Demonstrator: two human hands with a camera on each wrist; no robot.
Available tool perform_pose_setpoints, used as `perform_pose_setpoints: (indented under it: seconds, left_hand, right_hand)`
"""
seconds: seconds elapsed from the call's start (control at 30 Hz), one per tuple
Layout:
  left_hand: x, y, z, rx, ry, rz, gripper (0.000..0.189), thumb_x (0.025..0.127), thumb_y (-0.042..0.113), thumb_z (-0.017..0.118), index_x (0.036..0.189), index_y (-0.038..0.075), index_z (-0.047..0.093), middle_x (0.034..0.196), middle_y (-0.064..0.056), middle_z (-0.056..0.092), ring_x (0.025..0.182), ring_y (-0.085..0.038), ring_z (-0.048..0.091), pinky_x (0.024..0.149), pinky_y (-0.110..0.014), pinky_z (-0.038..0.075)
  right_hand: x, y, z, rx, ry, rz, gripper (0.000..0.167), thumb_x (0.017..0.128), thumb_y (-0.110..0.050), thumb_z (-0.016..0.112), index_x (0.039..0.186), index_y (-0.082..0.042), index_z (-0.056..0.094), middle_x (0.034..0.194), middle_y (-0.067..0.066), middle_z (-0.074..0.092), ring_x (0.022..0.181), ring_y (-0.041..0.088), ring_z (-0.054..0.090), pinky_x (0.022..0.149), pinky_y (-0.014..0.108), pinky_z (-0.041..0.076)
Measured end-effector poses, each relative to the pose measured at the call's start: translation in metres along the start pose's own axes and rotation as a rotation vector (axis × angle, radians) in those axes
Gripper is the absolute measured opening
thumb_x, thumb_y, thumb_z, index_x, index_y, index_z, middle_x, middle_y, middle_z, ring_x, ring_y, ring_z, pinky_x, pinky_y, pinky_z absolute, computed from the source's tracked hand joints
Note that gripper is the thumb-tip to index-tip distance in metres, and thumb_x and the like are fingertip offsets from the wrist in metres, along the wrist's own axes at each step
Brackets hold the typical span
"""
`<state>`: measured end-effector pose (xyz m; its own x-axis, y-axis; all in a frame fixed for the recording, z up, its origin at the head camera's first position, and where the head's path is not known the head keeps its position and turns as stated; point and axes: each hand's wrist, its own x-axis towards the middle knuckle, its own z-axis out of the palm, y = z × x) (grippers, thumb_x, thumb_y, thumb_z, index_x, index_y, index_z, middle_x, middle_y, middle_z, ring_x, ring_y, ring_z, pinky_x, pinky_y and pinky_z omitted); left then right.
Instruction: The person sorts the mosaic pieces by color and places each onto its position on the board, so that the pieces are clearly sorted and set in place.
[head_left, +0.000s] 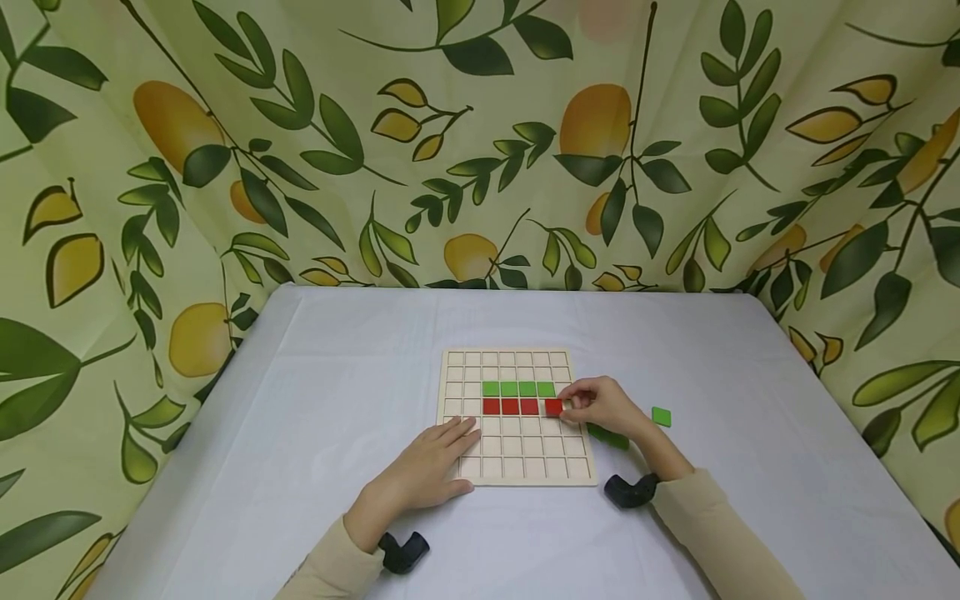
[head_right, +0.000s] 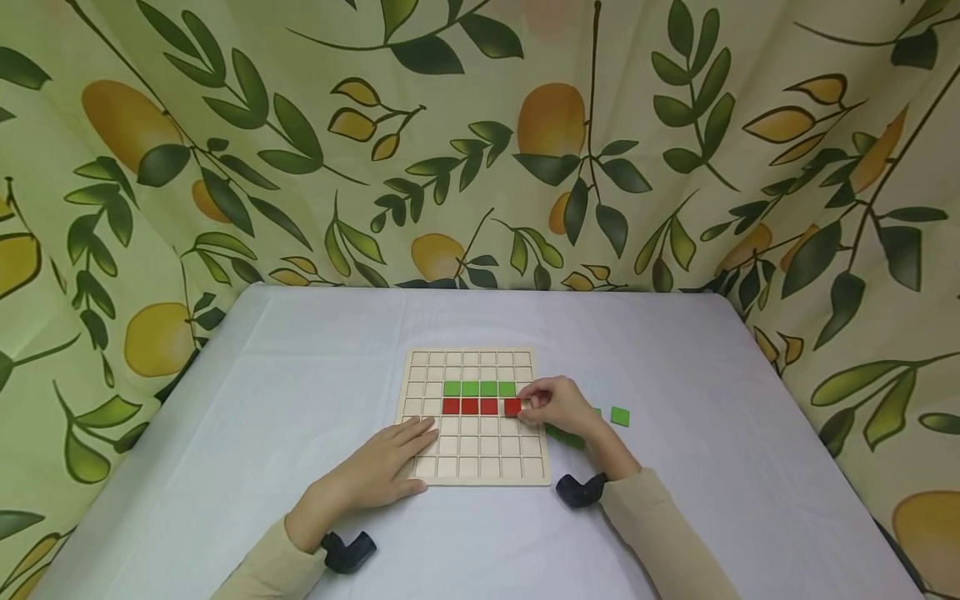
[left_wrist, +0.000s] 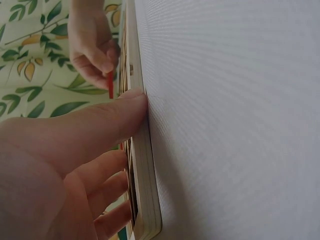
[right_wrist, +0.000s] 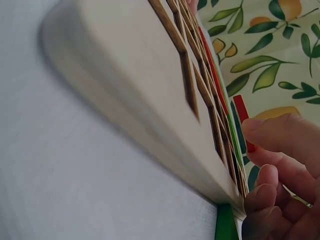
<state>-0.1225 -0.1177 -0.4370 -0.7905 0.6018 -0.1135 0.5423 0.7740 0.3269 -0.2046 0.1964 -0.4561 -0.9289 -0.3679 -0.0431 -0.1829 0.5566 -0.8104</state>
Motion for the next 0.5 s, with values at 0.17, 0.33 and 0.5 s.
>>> perform_pose_setpoints:
  seconds: [0.17,0.33,0.5]
  left_hand:
    - [0.0000,-0.0003,0.0003,0.001,0.000,0.000,0.068,0.089,0.034,0.065,0.146,0.008,0.040,0.157,-0.009,0.036,0.146,-0.032,0.033,0.118,-0.050,0.033]
    - [-0.0001,-0.0003,0.0003,0.003,0.004,0.003,0.068,0.089,0.034,0.065,0.146,0.008,0.040,0.157,-0.009,0.036,0.146,-0.032,0.033,0.118,-0.050,0.033]
    - [-0.0002,-0.0006,0.0003,0.003,0.005,0.006,0.068,0.089,0.034,0.065,0.146,0.008,0.040,0.157,-0.009,0.036,0.146,-0.031,0.033,0.118,-0.049,0.033]
  right_hand:
    - [0.0014,-0.0012,0.0014,-0.001,0.000,0.009,0.027,0.077,-0.008,0.078,0.099,0.005,0.070,0.070,-0.001,0.052,0.060,0.002,0.041,0.053,0.015,0.035]
    - [0.0044,-0.0016,0.0024,-0.019,-0.002,0.024,0.026,0.076,-0.009,0.079,0.098,0.003,0.071,0.070,0.000,0.053,0.063,0.005,0.043,0.054,0.016,0.036]
    - [0.0062,-0.0038,0.0029,-0.041,-0.001,0.027,0.026,0.076,-0.009,0.079,0.097,0.003,0.071,0.071,0.001,0.054,0.064,0.007,0.044,0.054,0.016,0.037]
